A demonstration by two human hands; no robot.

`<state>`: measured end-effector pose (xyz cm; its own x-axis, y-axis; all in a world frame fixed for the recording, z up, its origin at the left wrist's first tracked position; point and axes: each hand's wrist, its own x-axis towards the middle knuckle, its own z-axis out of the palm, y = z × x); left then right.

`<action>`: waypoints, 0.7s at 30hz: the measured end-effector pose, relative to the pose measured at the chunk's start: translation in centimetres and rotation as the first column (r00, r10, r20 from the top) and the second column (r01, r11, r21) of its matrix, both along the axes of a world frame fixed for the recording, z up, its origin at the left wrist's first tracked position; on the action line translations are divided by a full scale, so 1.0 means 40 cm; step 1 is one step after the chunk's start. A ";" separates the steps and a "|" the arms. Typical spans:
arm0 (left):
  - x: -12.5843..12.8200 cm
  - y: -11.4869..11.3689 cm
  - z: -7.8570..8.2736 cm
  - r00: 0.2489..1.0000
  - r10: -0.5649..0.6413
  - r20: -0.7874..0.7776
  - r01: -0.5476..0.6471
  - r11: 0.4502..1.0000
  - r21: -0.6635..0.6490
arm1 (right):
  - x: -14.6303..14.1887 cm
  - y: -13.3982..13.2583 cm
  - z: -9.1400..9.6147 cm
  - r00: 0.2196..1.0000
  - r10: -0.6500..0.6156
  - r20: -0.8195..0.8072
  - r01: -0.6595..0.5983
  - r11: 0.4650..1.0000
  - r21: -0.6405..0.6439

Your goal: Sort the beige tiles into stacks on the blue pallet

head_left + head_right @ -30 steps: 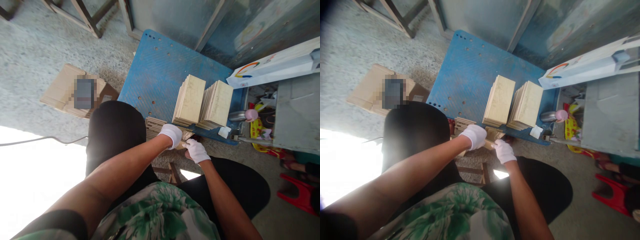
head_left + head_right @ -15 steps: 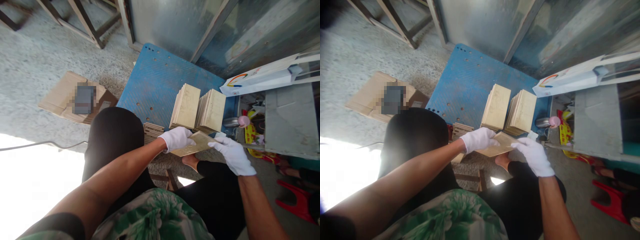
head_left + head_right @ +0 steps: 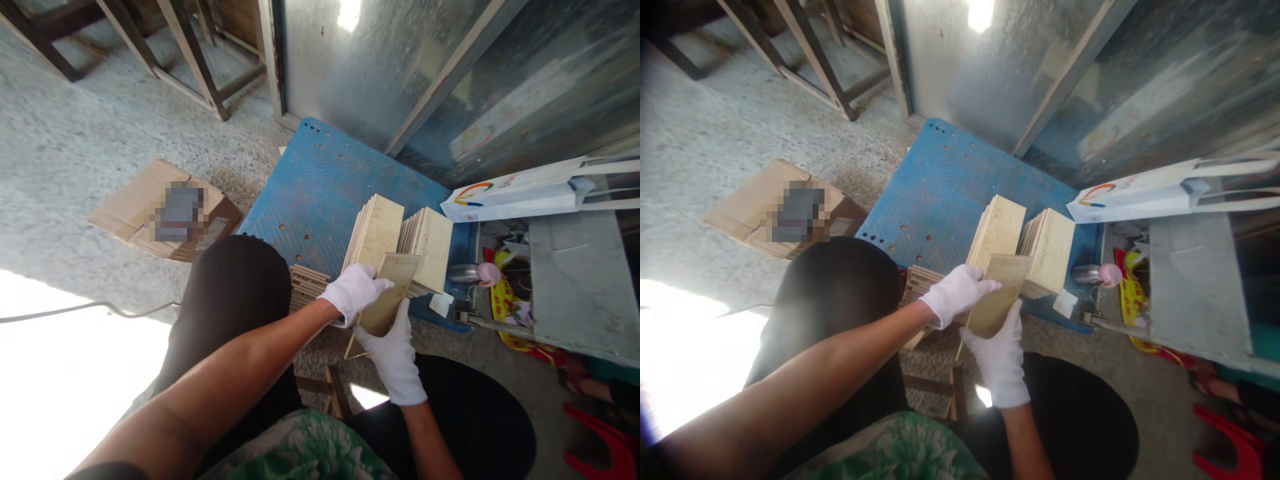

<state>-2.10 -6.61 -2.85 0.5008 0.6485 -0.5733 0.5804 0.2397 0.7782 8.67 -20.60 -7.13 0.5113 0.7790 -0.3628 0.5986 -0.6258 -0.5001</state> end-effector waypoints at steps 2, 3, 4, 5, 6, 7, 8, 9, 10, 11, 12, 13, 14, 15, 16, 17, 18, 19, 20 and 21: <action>0.000 0.002 0.001 1.000 0.015 -0.004 -0.015 1.000 -0.018 | -0.023 0.018 0.010 0.997 -0.039 0.068 0.042 0.998 -0.036; 0.000 0.003 0.002 1.000 0.020 -0.007 -0.020 1.000 -0.022 | -0.028 0.027 0.015 0.996 -0.056 0.066 0.059 0.998 -0.038; 0.000 0.004 0.003 1.000 0.025 -0.015 -0.025 0.999 -0.022 | -0.030 0.034 0.020 0.997 -0.056 0.061 0.059 0.998 -0.039; -0.001 0.005 0.004 0.999 0.028 -0.026 -0.029 0.999 -0.017 | -0.030 0.041 0.024 0.997 -0.054 0.061 0.056 0.998 -0.040; -0.002 0.007 0.005 0.999 0.033 -0.034 -0.033 0.999 -0.010 | -0.029 0.046 0.027 0.997 -0.050 0.066 0.053 0.998 -0.040; -0.003 0.009 0.006 0.999 0.038 -0.035 -0.039 0.999 -0.005 | -0.027 0.051 0.029 0.996 -0.044 0.074 0.047 0.998 -0.040; -0.004 0.011 0.008 0.999 0.046 -0.029 -0.046 0.999 -0.002 | -0.026 0.055 0.031 0.996 -0.033 0.082 0.036 0.999 -0.039; -0.006 0.013 0.010 0.998 0.056 -0.020 -0.056 0.998 -0.002 | -0.026 0.058 0.032 0.996 -0.020 0.090 0.023 0.999 -0.036; -0.008 0.016 0.012 0.998 0.068 -0.010 -0.068 0.998 -0.003 | -0.028 0.062 0.034 0.995 -0.005 0.097 0.008 0.999 -0.035; -0.011 0.018 0.013 0.997 0.079 -0.002 -0.079 0.997 -0.006 | -0.030 0.066 0.036 0.995 0.011 0.100 -0.008 0.999 -0.033; -0.013 0.021 0.015 0.996 0.089 0.000 -0.089 0.996 -0.007 | -0.034 0.071 0.039 0.995 0.025 0.101 -0.022 0.999 -0.032; -0.015 0.023 0.017 0.995 0.097 0.002 -0.097 0.995 -0.007 | -0.038 0.076 0.043 0.994 0.033 0.105 -0.030 0.999 -0.031; -0.017 0.025 0.019 0.995 0.102 0.004 -0.102 0.995 -0.006 | -0.042 0.082 0.047 0.993 0.035 0.113 -0.031 0.999 -0.031; -0.019 0.027 0.021 0.994 0.106 0.005 -0.106 0.994 -0.003 | -0.046 0.088 0.053 0.992 0.031 0.123 -0.027 0.999 -0.034; -0.020 0.028 0.024 0.994 0.108 0.004 -0.108 0.994 0.005 | -0.049 0.096 0.060 0.991 0.025 0.135 -0.020 0.999 -0.041; -0.020 0.028 0.028 0.994 0.110 0.001 -0.110 0.994 0.023 | -0.050 0.104 0.067 0.989 0.016 0.147 -0.009 0.999 -0.049; -0.021 0.028 0.033 0.994 0.110 0.009 -0.110 0.993 0.048 | -0.048 0.114 0.075 0.988 0.005 0.155 0.004 0.998 -0.058; -0.021 0.026 0.039 0.994 0.110 0.026 -0.112 0.991 0.078 | -0.044 0.125 0.082 0.988 -0.003 0.152 0.013 0.998 -0.065; -0.022 0.025 0.047 0.992 0.116 0.045 -0.120 0.986 0.114 | -0.037 0.139 0.089 0.990 -0.007 0.139 0.017 0.997 -0.073; -0.025 0.024 0.057 0.990 0.127 0.062 -0.136 0.979 0.152 | -0.027 0.154 0.094 0.992 -0.006 0.122 0.016 0.997 -0.080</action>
